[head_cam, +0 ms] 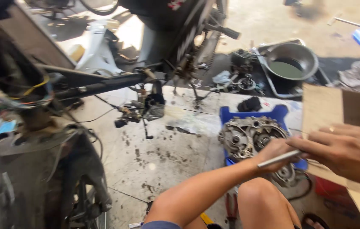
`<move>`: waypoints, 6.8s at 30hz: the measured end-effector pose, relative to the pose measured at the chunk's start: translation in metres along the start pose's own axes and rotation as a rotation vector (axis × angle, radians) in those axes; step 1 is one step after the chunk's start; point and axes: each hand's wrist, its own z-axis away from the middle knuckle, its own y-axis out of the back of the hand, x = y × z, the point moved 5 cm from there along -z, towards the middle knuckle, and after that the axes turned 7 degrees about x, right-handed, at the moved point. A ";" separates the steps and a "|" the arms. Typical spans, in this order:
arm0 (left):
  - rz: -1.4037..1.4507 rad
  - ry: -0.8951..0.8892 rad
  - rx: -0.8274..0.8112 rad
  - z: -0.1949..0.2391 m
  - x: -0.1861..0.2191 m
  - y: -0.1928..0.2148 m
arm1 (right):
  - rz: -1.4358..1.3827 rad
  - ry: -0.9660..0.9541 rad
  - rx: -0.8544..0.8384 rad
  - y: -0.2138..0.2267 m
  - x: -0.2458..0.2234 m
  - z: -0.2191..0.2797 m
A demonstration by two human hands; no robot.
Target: The person sits on the floor of a motorcycle repair shop and works on a disassembled engine crankcase resting in a blue tray. They use a long metal rod to press and seat components inside the crankcase, tap it with a hammer, use pliers and a screwdriver on small parts, and reach into a nearby box of parts.
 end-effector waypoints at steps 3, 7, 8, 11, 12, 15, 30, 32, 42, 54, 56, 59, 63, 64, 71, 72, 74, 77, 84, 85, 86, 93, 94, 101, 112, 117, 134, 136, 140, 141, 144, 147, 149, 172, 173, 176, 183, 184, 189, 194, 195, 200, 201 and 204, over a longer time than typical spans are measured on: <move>0.166 0.254 -0.045 0.009 -0.026 -0.010 | -0.033 -0.036 -0.001 -0.031 0.009 0.003; 0.460 0.438 0.021 0.008 -0.012 -0.007 | -0.144 -0.197 0.151 -0.024 0.001 0.005; 0.463 0.439 0.023 0.008 -0.009 -0.007 | -0.145 -0.195 0.148 -0.031 0.001 0.010; 0.410 0.353 0.093 -0.003 0.006 0.001 | -0.214 -0.236 0.222 -0.038 -0.003 0.020; 0.291 0.428 0.033 -0.007 0.010 0.001 | -0.361 -0.403 0.275 -0.034 -0.004 0.024; 0.111 0.443 -0.040 -0.010 0.014 0.000 | -0.530 -0.624 0.377 -0.031 -0.020 0.030; 0.367 0.493 -0.014 -0.007 0.007 0.002 | -0.145 -0.848 0.584 -0.019 -0.074 0.031; 0.485 0.587 0.033 -0.002 -0.001 0.006 | 0.016 -0.850 0.545 -0.013 -0.073 0.023; 0.795 0.498 0.054 -0.009 -0.016 0.002 | 0.018 -0.676 0.316 0.075 -0.057 -0.010; 0.620 0.272 0.111 -0.093 0.022 0.012 | 0.210 -0.389 0.391 0.103 -0.004 -0.013; 0.778 0.288 0.091 -0.101 0.010 0.005 | 0.186 -0.376 0.412 0.095 0.004 -0.012; 0.716 0.348 0.138 -0.108 -0.022 0.000 | 0.271 -0.359 0.432 0.081 0.016 -0.013; 0.724 0.321 0.197 -0.115 -0.043 -0.005 | 0.385 -0.325 0.486 0.060 0.031 -0.021; 0.736 0.313 0.259 -0.117 -0.049 -0.007 | 0.435 -0.293 0.557 0.056 0.031 -0.021; 0.636 0.244 0.299 -0.133 -0.045 -0.001 | 0.399 -0.284 0.584 0.062 0.042 -0.020; 0.675 0.249 0.307 -0.134 -0.045 0.000 | 0.394 -0.289 0.590 0.062 0.044 -0.020; 0.711 0.253 0.319 -0.135 -0.043 0.000 | 0.387 -0.291 0.601 0.056 0.049 -0.023; 0.754 0.363 0.337 -0.133 -0.046 -0.004 | 0.346 -0.293 0.618 0.035 0.061 -0.026; 0.443 0.507 0.407 -0.138 -0.059 -0.014 | 0.166 -0.341 0.801 0.007 0.081 -0.006; 0.244 0.506 0.364 -0.138 -0.052 -0.014 | 0.148 -0.354 0.819 0.001 0.084 0.000; 0.243 0.516 0.354 -0.138 -0.057 -0.015 | 0.142 -0.366 0.813 -0.003 0.086 -0.002; 0.284 0.511 0.504 -0.140 -0.071 -0.022 | -0.094 -0.481 1.016 -0.012 0.089 0.004; 0.330 0.579 0.618 -0.137 -0.080 -0.016 | -0.200 -0.545 1.093 -0.020 0.092 0.001; 0.111 0.274 0.687 -0.123 -0.026 -0.007 | -0.827 -0.658 0.822 -0.036 0.081 -0.021; -0.462 0.482 -0.082 -0.098 -0.075 0.016 | -1.150 -0.607 0.585 -0.063 0.086 -0.032; -0.599 0.542 -0.149 -0.092 -0.085 0.013 | -1.070 -0.574 0.620 -0.055 0.078 -0.038; -0.688 0.449 -0.208 -0.101 -0.093 0.016 | -0.993 -0.611 0.668 -0.052 0.088 -0.036; -0.683 0.429 -0.170 -0.103 -0.094 0.017 | -0.959 -0.630 0.687 -0.062 0.092 -0.035; -0.595 0.403 -0.155 -0.121 -0.083 0.026 | -0.782 -0.625 0.768 -0.069 0.107 -0.036; -0.510 0.308 -0.064 -0.127 -0.082 0.026 | -0.726 -0.655 0.796 -0.067 0.109 -0.036; -0.343 0.184 0.117 -0.131 -0.060 0.039 | -0.622 -0.704 0.840 -0.066 0.112 -0.036; -0.140 0.191 0.183 -0.130 -0.052 0.042 | -0.615 -0.661 0.897 -0.064 0.108 -0.039; -0.017 0.228 0.153 -0.131 -0.059 0.033 | -0.651 -0.600 0.935 -0.054 0.103 -0.039; -0.222 0.218 0.264 -0.135 -0.028 0.053 | -0.762 -0.658 0.894 -0.053 0.105 -0.049; -0.246 0.219 0.282 -0.134 -0.026 0.058 | -0.779 -0.632 0.902 -0.049 0.102 -0.054; -0.254 0.214 0.220 -0.133 -0.024 0.053 | -0.793 -0.616 0.849 -0.041 0.096 -0.057; -0.303 0.246 0.229 -0.131 -0.033 0.053 | -0.903 -0.669 0.775 -0.043 0.096 -0.056; -0.282 0.238 0.240 -0.131 -0.030 0.054 | -0.752 -0.674 0.862 -0.044 0.100 -0.051; -0.296 0.197 0.217 -0.132 -0.025 0.051 | -0.738 -0.620 0.781 -0.037 0.092 -0.058; -0.299 0.220 0.238 -0.132 -0.029 0.053 | -1.050 -0.610 0.712 -0.036 0.087 -0.059; -0.297 0.221 0.228 -0.132 -0.024 0.054 | -0.991 -0.582 0.786 -0.037 0.090 -0.056; -0.278 0.293 0.204 -0.133 -0.027 0.052 | -0.689 -0.582 0.933 -0.049 0.101 -0.051; -0.298 0.259 0.202 -0.134 -0.027 0.051 | -0.695 -0.592 0.868 -0.054 0.103 -0.053; -0.314 0.241 0.188 -0.135 -0.028 0.050 | -0.891 -0.614 0.751 -0.039 0.094 -0.058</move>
